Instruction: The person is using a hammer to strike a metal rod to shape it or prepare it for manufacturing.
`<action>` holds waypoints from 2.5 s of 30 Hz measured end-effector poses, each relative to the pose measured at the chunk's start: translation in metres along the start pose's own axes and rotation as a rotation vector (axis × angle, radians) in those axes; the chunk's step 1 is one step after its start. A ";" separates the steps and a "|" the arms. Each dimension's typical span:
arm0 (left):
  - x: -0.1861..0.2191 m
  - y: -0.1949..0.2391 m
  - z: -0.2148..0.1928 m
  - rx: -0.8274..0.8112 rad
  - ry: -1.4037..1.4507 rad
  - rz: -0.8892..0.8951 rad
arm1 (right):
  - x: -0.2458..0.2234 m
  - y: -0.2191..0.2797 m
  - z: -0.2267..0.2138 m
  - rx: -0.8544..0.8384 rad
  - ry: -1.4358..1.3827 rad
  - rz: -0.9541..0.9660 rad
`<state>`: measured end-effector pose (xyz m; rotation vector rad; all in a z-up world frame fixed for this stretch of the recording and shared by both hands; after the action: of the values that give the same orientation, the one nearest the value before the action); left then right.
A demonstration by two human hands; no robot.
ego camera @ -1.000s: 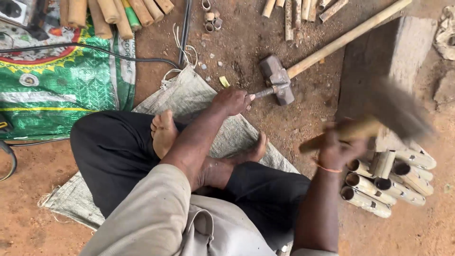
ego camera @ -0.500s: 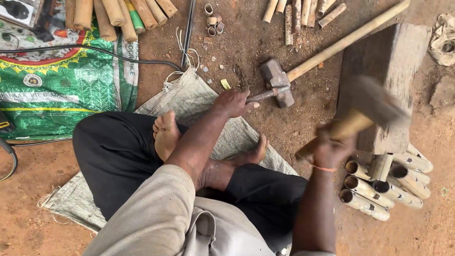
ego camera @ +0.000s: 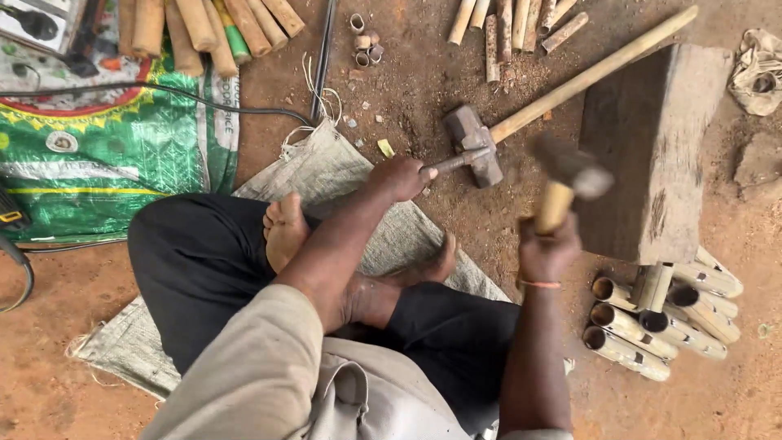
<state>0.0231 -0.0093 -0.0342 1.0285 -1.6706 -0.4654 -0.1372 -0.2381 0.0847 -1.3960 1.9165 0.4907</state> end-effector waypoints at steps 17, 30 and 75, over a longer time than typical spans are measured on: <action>-0.003 -0.009 -0.007 0.012 -0.021 0.072 | 0.016 -0.006 0.002 -0.038 0.072 -0.057; -0.004 -0.019 0.005 0.135 -0.143 0.132 | 0.058 -0.006 0.041 -0.214 0.305 -0.006; 0.006 -0.014 0.010 0.122 -0.179 -0.020 | 0.080 -0.007 0.059 -0.181 0.443 0.017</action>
<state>0.0188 -0.0237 -0.0446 1.1208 -1.8676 -0.4850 -0.1259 -0.2551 -0.0128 -1.7176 2.2794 0.3924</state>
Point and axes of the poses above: each hand's wrist, its own y-axis away from the middle knuckle, its own z-axis out of the palm, x = y × z, the point moved 2 cm from there along -y, towards the middle knuckle, and after that the axes turned 14 degrees about -x, right-handed, at the moved point
